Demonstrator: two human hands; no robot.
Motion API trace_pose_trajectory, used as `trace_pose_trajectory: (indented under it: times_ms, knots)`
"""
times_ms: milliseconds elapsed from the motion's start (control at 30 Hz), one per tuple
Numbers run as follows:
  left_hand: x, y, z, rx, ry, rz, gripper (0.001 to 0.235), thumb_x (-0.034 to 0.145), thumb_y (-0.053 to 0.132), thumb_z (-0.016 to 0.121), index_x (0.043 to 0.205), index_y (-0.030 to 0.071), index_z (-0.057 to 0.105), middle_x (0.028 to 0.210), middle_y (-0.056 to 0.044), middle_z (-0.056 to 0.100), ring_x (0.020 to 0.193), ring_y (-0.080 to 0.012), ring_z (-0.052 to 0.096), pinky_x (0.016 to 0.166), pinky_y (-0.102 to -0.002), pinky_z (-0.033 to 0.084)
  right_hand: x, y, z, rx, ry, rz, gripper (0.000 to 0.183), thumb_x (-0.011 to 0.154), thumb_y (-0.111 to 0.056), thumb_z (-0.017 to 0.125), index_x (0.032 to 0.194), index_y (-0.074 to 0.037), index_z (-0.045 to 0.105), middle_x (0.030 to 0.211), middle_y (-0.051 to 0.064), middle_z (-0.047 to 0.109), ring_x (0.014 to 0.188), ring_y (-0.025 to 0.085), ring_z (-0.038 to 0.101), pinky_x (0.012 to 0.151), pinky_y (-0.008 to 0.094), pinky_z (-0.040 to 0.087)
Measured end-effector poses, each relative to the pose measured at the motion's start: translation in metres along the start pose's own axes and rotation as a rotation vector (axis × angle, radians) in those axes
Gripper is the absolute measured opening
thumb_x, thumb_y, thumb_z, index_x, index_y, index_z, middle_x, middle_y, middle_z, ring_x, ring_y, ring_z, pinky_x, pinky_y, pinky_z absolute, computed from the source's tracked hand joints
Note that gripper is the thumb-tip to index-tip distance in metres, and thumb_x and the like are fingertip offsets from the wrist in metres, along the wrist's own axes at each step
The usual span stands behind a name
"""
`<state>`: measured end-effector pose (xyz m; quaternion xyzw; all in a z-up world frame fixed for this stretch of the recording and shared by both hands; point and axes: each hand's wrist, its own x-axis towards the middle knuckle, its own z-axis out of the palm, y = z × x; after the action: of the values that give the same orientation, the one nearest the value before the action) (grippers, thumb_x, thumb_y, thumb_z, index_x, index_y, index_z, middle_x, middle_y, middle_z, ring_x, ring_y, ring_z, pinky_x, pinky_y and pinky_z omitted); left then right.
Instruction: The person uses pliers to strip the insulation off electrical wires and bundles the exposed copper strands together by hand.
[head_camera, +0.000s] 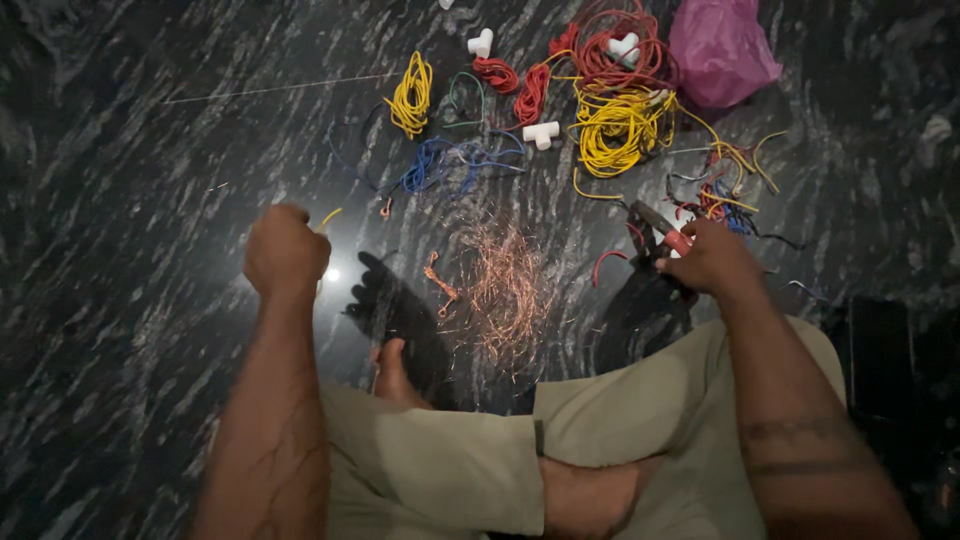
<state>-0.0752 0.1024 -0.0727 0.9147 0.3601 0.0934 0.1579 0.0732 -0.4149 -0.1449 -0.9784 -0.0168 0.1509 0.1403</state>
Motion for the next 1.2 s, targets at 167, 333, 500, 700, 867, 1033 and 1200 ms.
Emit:
trace_pose_trajectory:
  times_ms: [167, 333, 500, 700, 867, 1033, 1200]
  knots:
    - [0.012, -0.026, 0.027, 0.208, -0.027, -0.057, 0.018, 0.085, 0.006, 0.068, 0.099, 0.007, 0.079, 0.105, -0.022, 0.075, 0.1, -0.0413, 0.072, 0.08, -0.05, 0.058, -0.009, -0.013, 0.0, 0.056, 0.04, 0.102, 0.071, 0.063, -0.033, 0.096, 0.124, -0.008, 0.07, 0.117, 0.02, 0.073, 0.111, 0.037, 0.07, 0.094, 0.048, 0.054]
    - [0.022, -0.039, 0.057, 0.258, -0.12, -0.116, 0.02, 0.084, 0.01, 0.07, 0.102, 0.009, 0.078, 0.108, -0.02, 0.075, 0.102, -0.0407, 0.072, 0.079, -0.05, 0.058, -0.001, -0.014, 0.003, -0.095, 0.018, 0.058, 0.08, 0.051, -0.03, 0.104, 0.12, -0.009, 0.069, 0.114, 0.018, 0.073, 0.109, 0.038, 0.069, 0.092, 0.047, 0.054]
    - [0.021, -0.041, 0.059, 0.256, -0.187, -0.19, 0.022, 0.085, 0.014, 0.072, 0.105, 0.01, 0.078, 0.112, -0.019, 0.074, 0.105, -0.04, 0.071, 0.08, -0.049, 0.059, -0.003, -0.01, 0.01, 0.06, 0.058, 0.05, 0.084, 0.045, -0.027, 0.104, 0.116, -0.005, 0.066, 0.106, 0.015, 0.075, 0.101, 0.033, 0.073, 0.088, 0.045, 0.056]
    - [0.01, -0.005, 0.052, -0.141, -0.394, 0.021, 0.042, 0.075, 0.024, 0.087, 0.112, 0.006, 0.076, 0.101, -0.021, 0.077, 0.093, -0.036, 0.075, 0.078, -0.046, 0.058, -0.008, -0.017, 0.002, 0.004, 0.02, 0.086, 0.081, 0.045, -0.029, 0.104, 0.113, -0.005, 0.067, 0.108, 0.015, 0.075, 0.103, 0.035, 0.072, 0.089, 0.047, 0.056]
    - [-0.044, 0.054, 0.051, -0.363, -0.562, 0.044, 0.058, 0.07, 0.035, 0.09, 0.11, -0.004, 0.072, 0.101, -0.025, 0.076, 0.093, -0.0362, 0.074, 0.08, -0.046, 0.057, -0.024, -0.038, -0.009, -0.15, 0.052, 0.036, 0.088, 0.05, -0.03, 0.105, 0.122, -0.004, 0.062, 0.116, 0.023, 0.069, 0.11, 0.042, 0.066, 0.091, 0.05, 0.054]
    - [-0.086, 0.098, 0.071, -0.219, -0.518, 0.068, 0.072, 0.075, 0.051, 0.086, 0.11, -0.008, 0.066, 0.113, -0.031, 0.068, 0.108, -0.0439, 0.068, 0.091, -0.05, 0.053, -0.054, -0.098, 0.0, 0.138, 0.289, -0.339, 0.074, 0.074, -0.04, 0.088, 0.129, 0.001, 0.06, 0.123, 0.027, 0.062, 0.115, 0.044, 0.06, 0.096, 0.051, 0.05]
    - [-0.117, 0.119, 0.094, -0.414, -0.494, 0.033, 0.067, 0.08, 0.043, 0.079, 0.115, -0.011, 0.06, 0.114, -0.034, 0.067, 0.11, -0.0476, 0.066, 0.092, -0.051, 0.052, -0.078, -0.169, 0.052, 0.23, 0.05, -0.363, 0.082, 0.089, -0.037, 0.075, 0.146, 0.007, 0.036, 0.129, 0.036, 0.053, 0.118, 0.053, 0.054, 0.1, 0.055, 0.045]
